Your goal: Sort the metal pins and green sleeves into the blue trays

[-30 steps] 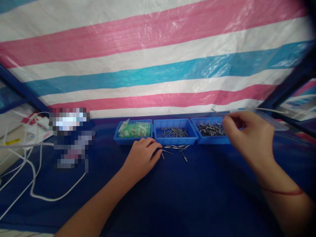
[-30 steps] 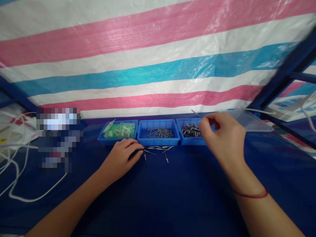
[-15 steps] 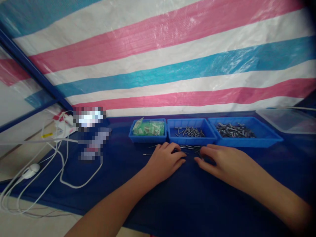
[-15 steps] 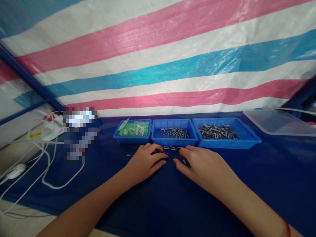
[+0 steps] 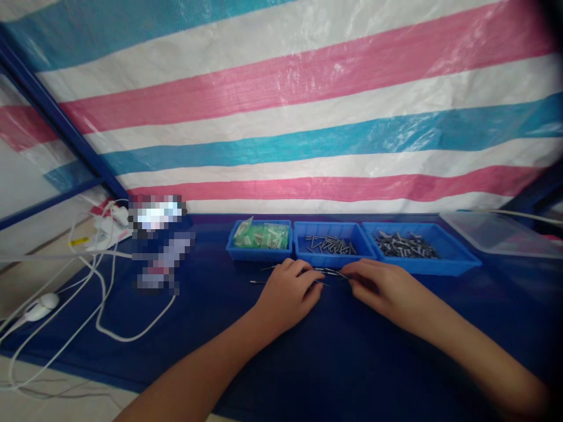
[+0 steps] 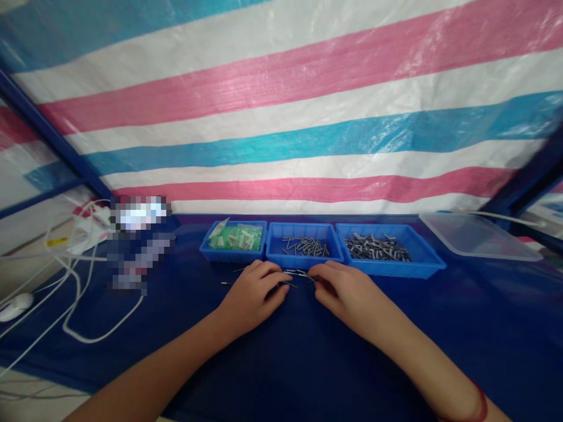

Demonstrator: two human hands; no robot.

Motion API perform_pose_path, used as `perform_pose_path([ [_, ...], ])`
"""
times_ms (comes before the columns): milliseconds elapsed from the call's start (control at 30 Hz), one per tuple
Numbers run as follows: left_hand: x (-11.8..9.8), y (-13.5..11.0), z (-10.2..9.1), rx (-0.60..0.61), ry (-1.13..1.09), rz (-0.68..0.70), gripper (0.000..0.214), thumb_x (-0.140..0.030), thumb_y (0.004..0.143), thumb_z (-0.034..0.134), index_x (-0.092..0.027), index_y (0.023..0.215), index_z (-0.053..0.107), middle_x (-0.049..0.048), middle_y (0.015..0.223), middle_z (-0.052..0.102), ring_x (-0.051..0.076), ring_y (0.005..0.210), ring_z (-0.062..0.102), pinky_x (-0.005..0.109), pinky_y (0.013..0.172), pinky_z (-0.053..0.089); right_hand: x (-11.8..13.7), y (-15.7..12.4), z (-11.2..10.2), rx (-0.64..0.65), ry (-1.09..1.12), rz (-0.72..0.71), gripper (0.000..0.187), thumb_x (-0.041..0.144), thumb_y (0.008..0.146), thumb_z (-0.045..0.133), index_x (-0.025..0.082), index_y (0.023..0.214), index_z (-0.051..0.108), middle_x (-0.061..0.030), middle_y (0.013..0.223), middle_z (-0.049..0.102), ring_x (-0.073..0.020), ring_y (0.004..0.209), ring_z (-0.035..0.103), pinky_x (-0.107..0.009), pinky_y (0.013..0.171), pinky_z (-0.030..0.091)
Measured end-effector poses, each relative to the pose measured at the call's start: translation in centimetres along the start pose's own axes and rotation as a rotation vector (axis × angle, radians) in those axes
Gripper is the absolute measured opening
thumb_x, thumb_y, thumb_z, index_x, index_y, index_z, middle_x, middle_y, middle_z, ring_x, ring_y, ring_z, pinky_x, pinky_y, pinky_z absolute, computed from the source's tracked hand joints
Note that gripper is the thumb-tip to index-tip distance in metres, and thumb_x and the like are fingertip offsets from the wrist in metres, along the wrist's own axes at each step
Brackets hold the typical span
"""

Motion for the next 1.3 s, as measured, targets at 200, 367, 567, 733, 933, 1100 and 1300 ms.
perform_pose_path([
  [200,-0.2,0.0,-0.1,-0.023,-0.111,-0.009,0.025,-0.027,0.093,0.048,-0.016,0.108,0.064,0.0070,0.102,0.066,0.019,0.091,0.058,0.035,0.086,0.044,0.4,0.0,0.2,-0.165,0.216,0.089,0.021,0.028,0.090,0.046,0.021,0.097,0.064,-0.0067,0.096,0.066,-0.0201,0.085,0.063,-0.034,0.076,0.050],
  [367,-0.7,0.1,-0.4,-0.036,-0.239,-0.068,0.026,-0.030,0.093,0.049,-0.016,0.108,0.064,0.0075,0.102,0.068,0.019,0.095,0.060,0.033,0.089,0.044,0.4,-0.2,1.0,-0.190,0.525,0.228,0.023,0.039,0.090,0.050,0.021,0.101,0.059,-0.0039,0.085,0.065,-0.0183,0.077,0.063,-0.030,0.068,0.052],
  [567,-1.6,0.1,-0.7,0.029,-0.388,-0.032,0.027,-0.029,0.095,0.045,-0.015,0.111,0.063,0.0071,0.103,0.067,0.018,0.096,0.061,0.029,0.088,0.045,1.7,-0.1,1.1,-0.241,0.617,0.187,0.016,0.036,0.087,0.054,0.021,0.085,0.058,-0.0029,0.083,0.062,-0.0173,0.079,0.059,-0.028,0.070,0.049],
  [733,-1.8,0.1,-0.5,0.039,-0.498,-0.064,0.023,-0.027,0.095,0.045,-0.015,0.101,0.063,0.0061,0.095,0.066,0.017,0.088,0.060,0.027,0.081,0.046,2.7,0.3,1.2,-0.181,0.751,0.239,0.021,0.042,0.082,0.060,0.022,0.083,0.064,-0.0018,0.081,0.062,-0.0164,0.075,0.058,-0.027,0.066,0.048],
  [933,-1.5,0.2,-0.3,-0.004,-0.540,-0.138,0.024,-0.030,0.094,0.047,-0.015,0.088,0.065,0.0028,0.080,0.064,0.014,0.074,0.057,0.023,0.072,0.044,2.8,0.1,1.8,-0.193,0.812,0.285,0.023,0.044,0.079,0.064,0.022,0.086,0.065,-0.0023,0.083,0.063,-0.0169,0.076,0.058,-0.027,0.063,0.046],
  [1100,-1.4,0.1,-0.1,0.007,-0.528,-0.142,0.023,-0.030,0.093,0.049,-0.015,0.089,0.066,0.0020,0.079,0.063,0.013,0.073,0.056,0.023,0.070,0.043,2.5,-0.2,1.9,-0.234,0.737,0.287,0.022,0.043,0.082,0.062,0.022,0.086,0.064,-0.0031,0.088,0.064,-0.0177,0.080,0.059,-0.028,0.065,0.046],
  [1300,-1.3,0.2,-0.1,-0.005,-0.551,-0.111,0.022,-0.028,0.093,0.049,-0.015,0.092,0.067,0.0033,0.083,0.065,0.014,0.077,0.058,0.024,0.073,0.043,2.5,-0.4,1.9,-0.217,0.625,0.176,0.019,0.039,0.087,0.057,0.022,0.092,0.064,-0.0038,0.087,0.064,-0.0190,0.083,0.059,-0.030,0.066,0.046],
])
Point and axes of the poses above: each hand's wrist, its own y-axis towards the middle knuckle, its own z-axis out of the palm, x = y × z, the point moved 1 cm from there along y, towards the middle knuckle
